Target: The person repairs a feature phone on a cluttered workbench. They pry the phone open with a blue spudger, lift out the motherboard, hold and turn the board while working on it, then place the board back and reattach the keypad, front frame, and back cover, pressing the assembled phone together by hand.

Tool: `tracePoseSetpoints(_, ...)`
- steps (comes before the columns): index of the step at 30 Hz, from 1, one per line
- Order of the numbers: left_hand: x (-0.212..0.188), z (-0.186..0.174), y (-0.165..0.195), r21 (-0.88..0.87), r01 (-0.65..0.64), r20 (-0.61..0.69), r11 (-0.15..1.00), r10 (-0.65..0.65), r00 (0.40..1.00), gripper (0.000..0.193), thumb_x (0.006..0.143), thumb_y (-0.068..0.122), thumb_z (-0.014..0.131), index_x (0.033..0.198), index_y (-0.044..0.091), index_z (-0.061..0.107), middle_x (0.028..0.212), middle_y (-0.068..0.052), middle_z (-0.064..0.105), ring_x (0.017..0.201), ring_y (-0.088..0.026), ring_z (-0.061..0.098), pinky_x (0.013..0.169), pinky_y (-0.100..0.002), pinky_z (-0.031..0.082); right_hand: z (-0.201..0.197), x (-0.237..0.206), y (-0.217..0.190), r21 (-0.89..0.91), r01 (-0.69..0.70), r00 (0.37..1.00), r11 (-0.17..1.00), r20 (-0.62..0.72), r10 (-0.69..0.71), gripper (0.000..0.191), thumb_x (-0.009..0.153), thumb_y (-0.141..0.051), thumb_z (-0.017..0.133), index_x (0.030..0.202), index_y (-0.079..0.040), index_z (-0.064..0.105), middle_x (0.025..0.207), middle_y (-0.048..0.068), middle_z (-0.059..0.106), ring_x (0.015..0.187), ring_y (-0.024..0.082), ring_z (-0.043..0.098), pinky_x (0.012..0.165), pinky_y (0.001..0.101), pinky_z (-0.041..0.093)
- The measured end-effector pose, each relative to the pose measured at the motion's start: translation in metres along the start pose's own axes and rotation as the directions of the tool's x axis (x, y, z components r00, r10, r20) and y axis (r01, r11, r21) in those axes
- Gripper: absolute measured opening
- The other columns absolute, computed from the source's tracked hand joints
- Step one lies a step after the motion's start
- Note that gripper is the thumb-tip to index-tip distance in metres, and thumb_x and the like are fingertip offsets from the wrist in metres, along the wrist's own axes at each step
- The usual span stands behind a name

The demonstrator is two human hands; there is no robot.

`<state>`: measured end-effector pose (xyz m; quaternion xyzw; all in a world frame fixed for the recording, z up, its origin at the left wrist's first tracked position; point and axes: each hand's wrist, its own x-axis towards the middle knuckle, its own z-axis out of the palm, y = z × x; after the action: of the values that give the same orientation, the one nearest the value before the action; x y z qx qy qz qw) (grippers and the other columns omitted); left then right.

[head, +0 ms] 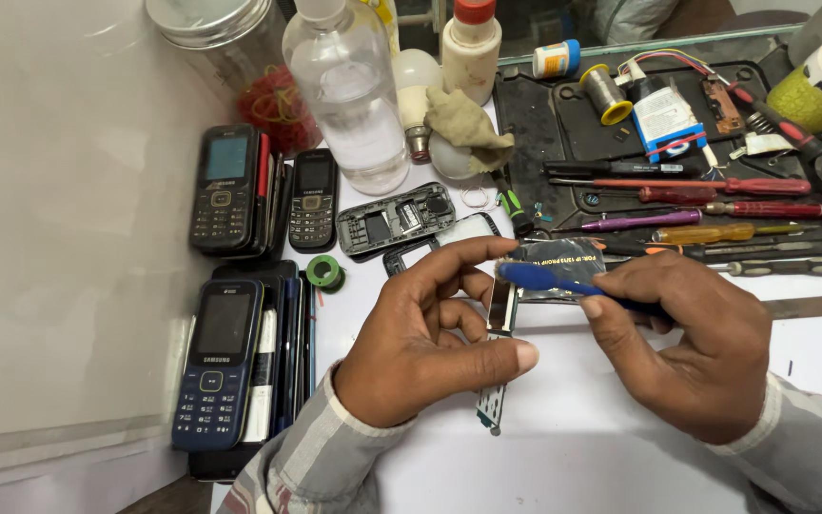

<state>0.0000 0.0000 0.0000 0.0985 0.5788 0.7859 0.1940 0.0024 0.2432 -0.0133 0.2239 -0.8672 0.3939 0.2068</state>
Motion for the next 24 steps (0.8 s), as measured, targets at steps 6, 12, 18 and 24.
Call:
tracePoseSetpoints(6, -0.020, -0.072, 0.098, -0.015, 0.005, 0.014, 1.000, -0.005, 1.000, 0.078, 0.074, 0.009, 0.085, 0.144, -0.005, 0.054, 0.102, -0.005, 0.056, 0.071, -0.002, 0.057, 0.056, -0.014, 0.044, 0.038, 0.083, -0.085, 0.030, 0.003, 0.999, 1.000, -0.042, -0.002, 0.016, 0.089, -0.005, 0.077, 0.100, 0.001, 0.068, 0.087, 0.006, 0.069, 0.064, 0.008, 0.058, 0.054, 0.0230, 0.042)
tracePoseSetpoints(12, 0.016, -0.126, 0.090, -0.013, -0.025, 0.012, 1.000, 0.025, 1.000, 0.081, 0.075, 0.005, 0.086, 0.148, -0.005, 0.053, 0.103, -0.005, 0.053, 0.074, -0.003, 0.058, 0.061, -0.016, 0.050, 0.089, 0.120, -0.058, -0.063, -0.103, 0.988, 0.993, -0.119, 0.095, 0.016, 0.091, -0.008, 0.079, 0.100, 0.000, 0.069, 0.080, 0.006, 0.067, 0.059, 0.009, 0.055, 0.054, 0.0244, 0.040)
tracePoseSetpoints(18, 0.066, -0.195, 0.041, -0.043, -0.055, -0.092, 0.998, 0.051, 0.995, 0.087, 0.072, 0.005, 0.083, 0.148, -0.003, 0.041, 0.105, -0.011, 0.062, 0.072, -0.011, 0.067, 0.056, -0.025, 0.058, 0.156, 0.137, 0.003, -0.037, -0.046, 0.989, 0.998, -0.142, 0.041, 0.013, 0.099, -0.011, 0.075, 0.104, -0.001, 0.068, 0.085, 0.004, 0.067, 0.068, 0.007, 0.059, 0.062, 0.0245, 0.045)
tracePoseSetpoints(24, 0.091, -0.279, 0.022, -0.051, -0.126, -0.085, 0.991, 0.122, 0.989, 0.074, 0.081, 0.006, 0.082, 0.144, -0.013, 0.047, 0.109, -0.012, 0.066, 0.079, -0.012, 0.066, 0.064, -0.026, 0.058, 0.236, 0.166, 0.022, 0.144, -0.036, 0.980, 0.989, -0.191, 0.064, 0.019, 0.103, -0.009, 0.066, 0.118, -0.001, 0.057, 0.096, 0.002, 0.065, 0.079, 0.006, 0.058, 0.071, 0.0229, 0.047)
